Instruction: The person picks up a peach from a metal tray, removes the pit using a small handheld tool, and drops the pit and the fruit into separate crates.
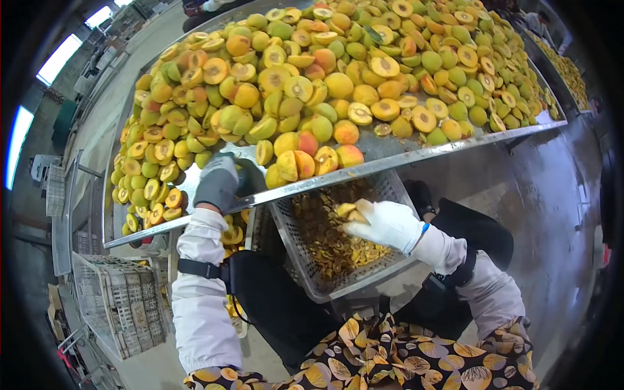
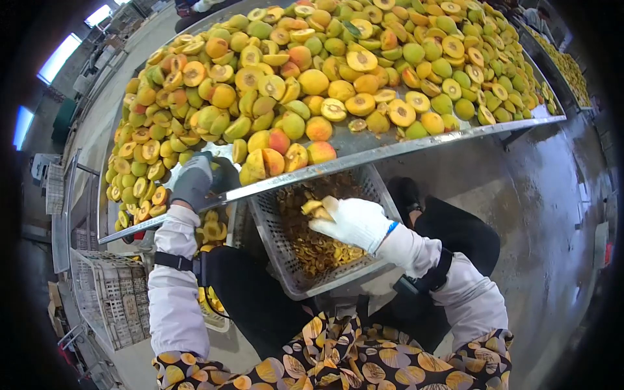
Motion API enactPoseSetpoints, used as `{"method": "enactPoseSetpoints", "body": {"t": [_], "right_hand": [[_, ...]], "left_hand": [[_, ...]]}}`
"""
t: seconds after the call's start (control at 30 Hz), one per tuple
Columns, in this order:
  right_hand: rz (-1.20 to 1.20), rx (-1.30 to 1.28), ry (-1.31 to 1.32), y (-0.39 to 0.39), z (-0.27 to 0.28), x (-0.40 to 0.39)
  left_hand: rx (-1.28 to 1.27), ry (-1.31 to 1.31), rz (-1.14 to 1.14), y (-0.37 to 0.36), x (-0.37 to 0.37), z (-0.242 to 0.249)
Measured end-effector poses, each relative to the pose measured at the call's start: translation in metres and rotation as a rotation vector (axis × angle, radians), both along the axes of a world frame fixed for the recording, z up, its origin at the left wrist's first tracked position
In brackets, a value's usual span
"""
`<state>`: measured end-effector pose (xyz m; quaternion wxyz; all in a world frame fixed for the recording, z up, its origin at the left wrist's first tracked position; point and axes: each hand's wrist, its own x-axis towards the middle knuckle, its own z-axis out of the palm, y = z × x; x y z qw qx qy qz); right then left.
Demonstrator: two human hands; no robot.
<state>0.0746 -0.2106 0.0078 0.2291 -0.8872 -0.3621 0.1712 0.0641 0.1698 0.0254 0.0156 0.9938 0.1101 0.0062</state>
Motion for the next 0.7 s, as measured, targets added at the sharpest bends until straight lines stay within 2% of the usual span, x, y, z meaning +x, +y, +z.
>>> {"method": "enactPoseSetpoints", "body": {"t": [0.13, 0.17, 0.27, 0.3, 0.37, 0.4, 0.43, 0.5, 0.57, 0.63, 0.7], "right_hand": [[-0.050, 0.208, 0.480, 0.002, 0.017, 0.006], [-0.091, 0.270, 0.744, 0.003, 0.027, 0.004], [-0.209, 0.394, 1.195, 0.005, 0.067, 0.004], [-0.275, 0.529, 1.360, 0.007, 0.060, 0.001], [-0.225, 0.667, 1.534, 0.008, 0.069, -0.002], [-0.201, 0.733, 1.616, 0.007, 0.076, -0.003], [-0.178, 0.748, 1.629, 0.009, 0.082, -0.003], [-0.179, 0.712, 1.533, 0.015, 0.087, -0.005], [-0.198, 0.636, 1.399, 0.017, 0.081, -0.003], [-0.240, 0.553, 1.282, 0.014, 0.083, -0.002], [-0.235, 0.434, 1.173, 0.008, 0.090, 0.003]], "left_hand": [[-0.034, -0.035, -0.025, 0.016, -0.005, -0.005], [-0.021, -0.036, -0.009, 0.019, -0.006, -0.005], [-0.644, -0.226, 0.342, 0.013, -0.006, -0.010], [-1.306, -0.353, 0.316, -0.012, -0.024, 0.010], [-0.846, -0.503, -0.247, -0.053, -0.037, 0.011], [-0.879, -0.530, -0.293, -0.083, -0.043, 0.018], [-0.911, -0.577, -0.214, -0.121, -0.047, 0.032], [-1.427, -0.499, -0.189, -0.152, -0.046, 0.016], [-1.463, -0.477, -0.241, -0.176, -0.044, 0.012], [-1.326, -0.539, -0.282, -0.190, -0.041, 0.009], [-1.809, -0.441, -0.029, -0.194, -0.040, 0.013]]}}
